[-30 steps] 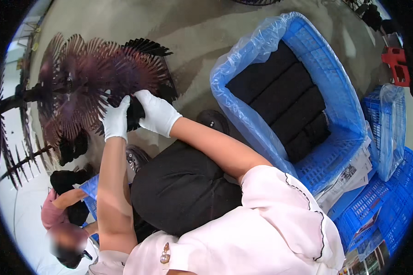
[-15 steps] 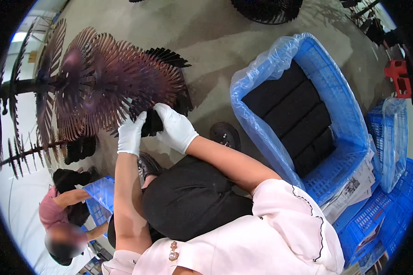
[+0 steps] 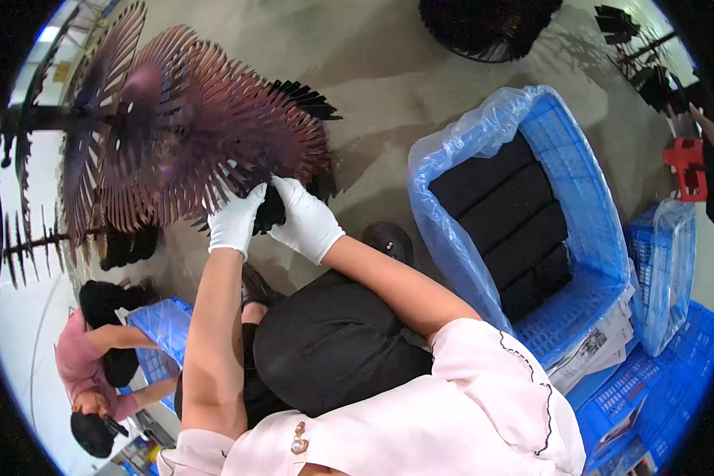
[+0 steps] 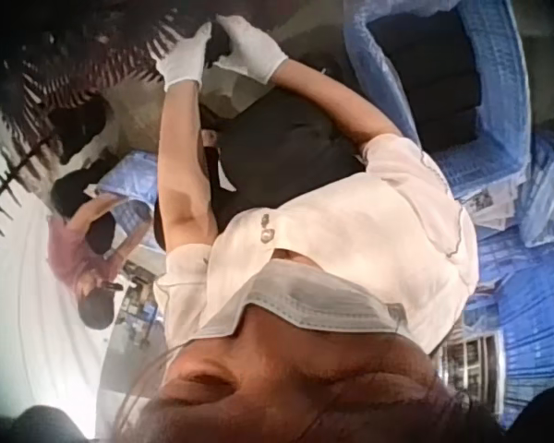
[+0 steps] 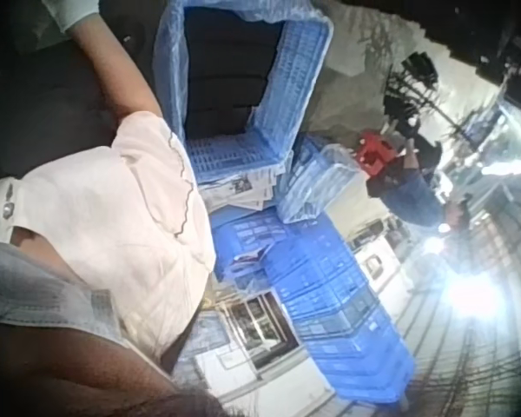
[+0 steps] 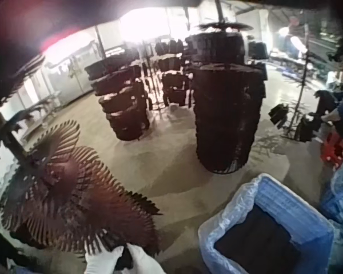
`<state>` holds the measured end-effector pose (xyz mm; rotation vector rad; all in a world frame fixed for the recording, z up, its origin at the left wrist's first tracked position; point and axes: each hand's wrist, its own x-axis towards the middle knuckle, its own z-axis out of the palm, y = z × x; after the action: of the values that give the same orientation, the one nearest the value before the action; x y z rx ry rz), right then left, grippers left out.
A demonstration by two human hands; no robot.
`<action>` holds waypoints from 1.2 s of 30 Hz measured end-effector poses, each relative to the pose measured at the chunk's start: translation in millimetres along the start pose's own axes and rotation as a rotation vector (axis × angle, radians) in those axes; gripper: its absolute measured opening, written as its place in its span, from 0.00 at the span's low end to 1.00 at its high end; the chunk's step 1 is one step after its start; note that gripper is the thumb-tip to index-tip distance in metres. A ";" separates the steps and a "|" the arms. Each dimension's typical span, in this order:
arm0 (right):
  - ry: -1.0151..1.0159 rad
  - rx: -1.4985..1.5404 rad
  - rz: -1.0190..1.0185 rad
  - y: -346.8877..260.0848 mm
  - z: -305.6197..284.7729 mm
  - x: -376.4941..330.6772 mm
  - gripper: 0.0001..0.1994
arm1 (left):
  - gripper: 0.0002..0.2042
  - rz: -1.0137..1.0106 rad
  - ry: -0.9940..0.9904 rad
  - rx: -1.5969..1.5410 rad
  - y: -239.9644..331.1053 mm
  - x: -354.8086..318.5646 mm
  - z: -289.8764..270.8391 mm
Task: Organizing black fan-like blades from a rack into a storage bin.
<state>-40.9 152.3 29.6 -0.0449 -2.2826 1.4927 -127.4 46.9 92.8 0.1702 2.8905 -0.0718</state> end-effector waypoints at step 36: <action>0.088 -0.057 -0.001 -6.3 30.8 -11.2 0.39 | 0.42 0.061 0.101 -0.110 -18.8 -8.8 1.8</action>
<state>-40.3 120.1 21.0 -0.1232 -2.2538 1.3963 -120.8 27.2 93.8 0.2485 2.9778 0.1091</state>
